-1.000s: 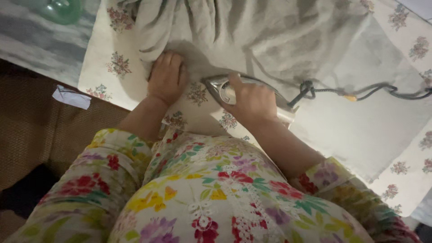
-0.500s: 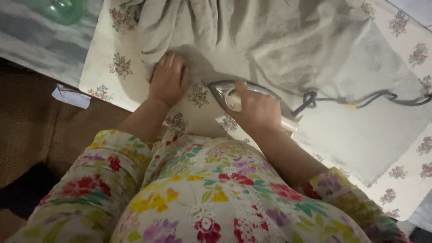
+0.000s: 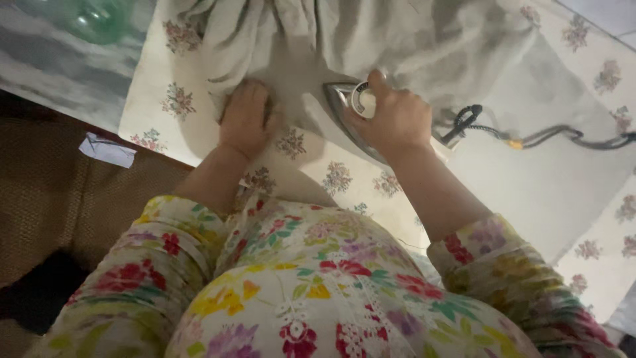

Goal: The person irons a light-colored garment on a floral-patterned ironing board. They use a steam iron to smooth the fabric, frequently adjusting the garment's position and folding sections to reach different areas. The person works methodically across the surface of the item, ensuring it is wrinkle-free.

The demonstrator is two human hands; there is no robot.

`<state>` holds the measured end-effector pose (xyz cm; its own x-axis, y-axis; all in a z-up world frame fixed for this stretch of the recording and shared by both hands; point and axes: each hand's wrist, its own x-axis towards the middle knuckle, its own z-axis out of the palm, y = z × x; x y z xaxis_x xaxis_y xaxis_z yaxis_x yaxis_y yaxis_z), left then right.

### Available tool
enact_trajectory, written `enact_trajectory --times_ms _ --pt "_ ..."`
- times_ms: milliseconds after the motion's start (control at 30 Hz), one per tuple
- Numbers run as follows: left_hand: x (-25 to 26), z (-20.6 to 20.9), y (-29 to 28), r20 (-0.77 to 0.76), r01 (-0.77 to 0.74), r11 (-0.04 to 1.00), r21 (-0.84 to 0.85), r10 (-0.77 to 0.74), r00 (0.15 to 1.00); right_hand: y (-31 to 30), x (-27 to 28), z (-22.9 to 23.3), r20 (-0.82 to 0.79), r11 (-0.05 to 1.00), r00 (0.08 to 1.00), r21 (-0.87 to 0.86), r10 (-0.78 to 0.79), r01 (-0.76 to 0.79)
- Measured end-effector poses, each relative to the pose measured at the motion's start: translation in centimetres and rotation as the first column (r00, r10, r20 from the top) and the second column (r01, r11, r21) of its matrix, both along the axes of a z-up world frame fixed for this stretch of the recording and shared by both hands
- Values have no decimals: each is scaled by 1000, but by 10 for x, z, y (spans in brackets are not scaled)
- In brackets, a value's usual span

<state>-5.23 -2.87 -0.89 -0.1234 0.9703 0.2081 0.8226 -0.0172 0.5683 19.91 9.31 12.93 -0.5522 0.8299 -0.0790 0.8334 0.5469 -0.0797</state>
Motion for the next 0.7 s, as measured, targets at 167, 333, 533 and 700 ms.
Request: enact_trajectory --times_ms 167,333,533,700 --pt "20 -4 14 -149 -100 995 21 102 984 -42 52 4 -47 998 998 56 -37 40" --pt "85 -2 34 -125 124 981 -148 -143 982 -52 97 4 -18 987 993 109 -114 116" --pt "143 -1 53 -138 518 834 -192 -546 827 14 131 -9 90 950 946 -16 -311 313" --pt "146 23 62 -272 574 754 -321 -653 707 96 163 -16 37 916 933 210 -357 342"
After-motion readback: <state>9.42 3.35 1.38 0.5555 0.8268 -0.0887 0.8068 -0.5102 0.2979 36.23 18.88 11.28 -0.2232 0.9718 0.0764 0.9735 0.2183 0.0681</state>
